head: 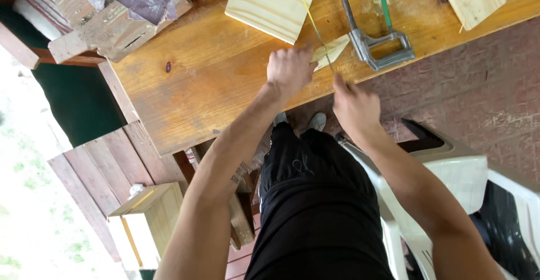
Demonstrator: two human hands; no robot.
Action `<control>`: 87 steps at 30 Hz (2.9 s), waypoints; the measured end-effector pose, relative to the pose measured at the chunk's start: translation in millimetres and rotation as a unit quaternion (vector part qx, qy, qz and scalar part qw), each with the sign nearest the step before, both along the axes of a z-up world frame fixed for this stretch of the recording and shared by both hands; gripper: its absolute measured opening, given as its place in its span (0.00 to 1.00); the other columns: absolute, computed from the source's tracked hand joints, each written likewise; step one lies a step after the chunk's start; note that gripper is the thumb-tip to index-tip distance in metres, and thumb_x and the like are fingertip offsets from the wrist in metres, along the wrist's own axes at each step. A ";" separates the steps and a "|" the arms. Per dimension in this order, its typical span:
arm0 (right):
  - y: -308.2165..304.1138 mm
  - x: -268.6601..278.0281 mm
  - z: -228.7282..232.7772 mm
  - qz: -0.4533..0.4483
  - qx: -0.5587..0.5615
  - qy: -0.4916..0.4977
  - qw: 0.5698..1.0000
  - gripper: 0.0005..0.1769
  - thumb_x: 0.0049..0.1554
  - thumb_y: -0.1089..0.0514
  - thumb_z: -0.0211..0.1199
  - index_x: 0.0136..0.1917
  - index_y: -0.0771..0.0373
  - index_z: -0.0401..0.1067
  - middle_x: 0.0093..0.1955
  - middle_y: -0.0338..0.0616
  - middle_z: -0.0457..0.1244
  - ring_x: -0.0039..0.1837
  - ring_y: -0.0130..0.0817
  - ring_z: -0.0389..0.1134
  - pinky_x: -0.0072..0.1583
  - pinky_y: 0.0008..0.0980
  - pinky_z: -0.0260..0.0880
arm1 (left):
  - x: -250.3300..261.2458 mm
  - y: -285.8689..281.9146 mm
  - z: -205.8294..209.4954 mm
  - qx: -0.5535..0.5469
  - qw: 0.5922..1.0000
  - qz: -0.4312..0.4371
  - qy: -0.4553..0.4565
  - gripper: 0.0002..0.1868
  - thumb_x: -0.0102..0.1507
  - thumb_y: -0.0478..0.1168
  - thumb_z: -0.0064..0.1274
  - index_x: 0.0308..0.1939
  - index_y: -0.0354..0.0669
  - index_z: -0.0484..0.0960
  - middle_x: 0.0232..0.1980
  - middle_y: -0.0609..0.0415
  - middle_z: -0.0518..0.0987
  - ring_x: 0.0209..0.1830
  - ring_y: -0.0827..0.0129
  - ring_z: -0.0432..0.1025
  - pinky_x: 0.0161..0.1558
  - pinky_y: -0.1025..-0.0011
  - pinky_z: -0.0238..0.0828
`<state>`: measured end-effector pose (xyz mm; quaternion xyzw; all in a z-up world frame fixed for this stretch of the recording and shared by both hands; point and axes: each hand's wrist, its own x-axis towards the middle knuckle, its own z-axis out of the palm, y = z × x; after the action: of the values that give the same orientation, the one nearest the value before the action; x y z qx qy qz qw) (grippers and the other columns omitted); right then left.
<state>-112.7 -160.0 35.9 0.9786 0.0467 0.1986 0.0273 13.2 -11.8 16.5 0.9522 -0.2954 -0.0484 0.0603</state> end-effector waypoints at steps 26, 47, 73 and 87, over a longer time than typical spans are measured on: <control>-0.8 -2.2 -3.8 0.007 0.017 -0.002 1.000 0.20 0.53 0.59 0.66 0.60 0.57 0.76 0.31 0.31 0.61 0.26 0.28 0.64 0.29 0.25 0.65 | -8.9 -2.4 0.9 0.025 0.996 -0.040 0.071 0.14 0.63 0.55 0.56 0.46 0.54 0.80 0.33 0.57 0.84 0.38 0.54 0.83 0.42 0.56 0.81; -12.0 -14.6 6.8 0.054 0.012 0.081 0.995 0.22 0.58 0.63 0.68 0.66 0.66 0.76 0.36 0.37 0.70 0.27 0.20 0.59 0.27 0.21 0.58 | 2.5 -3.3 17.6 0.080 0.988 -0.060 0.116 0.14 0.74 0.54 0.48 0.44 0.49 0.75 0.24 0.64 0.69 0.19 0.76 0.61 0.22 0.72 0.66; -20.1 -9.4 -22.0 0.046 -0.034 -0.046 0.997 0.24 0.46 0.58 0.66 0.58 0.52 0.80 0.33 0.30 0.60 0.28 0.33 0.65 0.30 0.32 0.67 | 1.0 -3.8 -0.3 0.028 0.994 -0.050 0.092 0.12 0.62 0.54 0.56 0.42 0.55 0.82 0.34 0.57 0.84 0.39 0.51 0.83 0.42 0.54 0.81; -3.1 -10.0 -12.9 0.021 -0.043 -0.051 0.998 0.28 0.43 0.57 0.66 0.59 0.54 0.78 0.33 0.32 0.62 0.29 0.32 0.67 0.31 0.31 0.69 | 2.5 -3.5 -0.6 0.032 0.995 -0.052 0.075 0.14 0.62 0.56 0.54 0.42 0.55 0.83 0.33 0.58 0.84 0.39 0.53 0.83 0.42 0.55 0.82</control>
<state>-122.7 -163.1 23.0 0.9638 0.0747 0.2467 0.0679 15.7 -15.4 15.9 0.9308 -0.3373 -0.1322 0.0494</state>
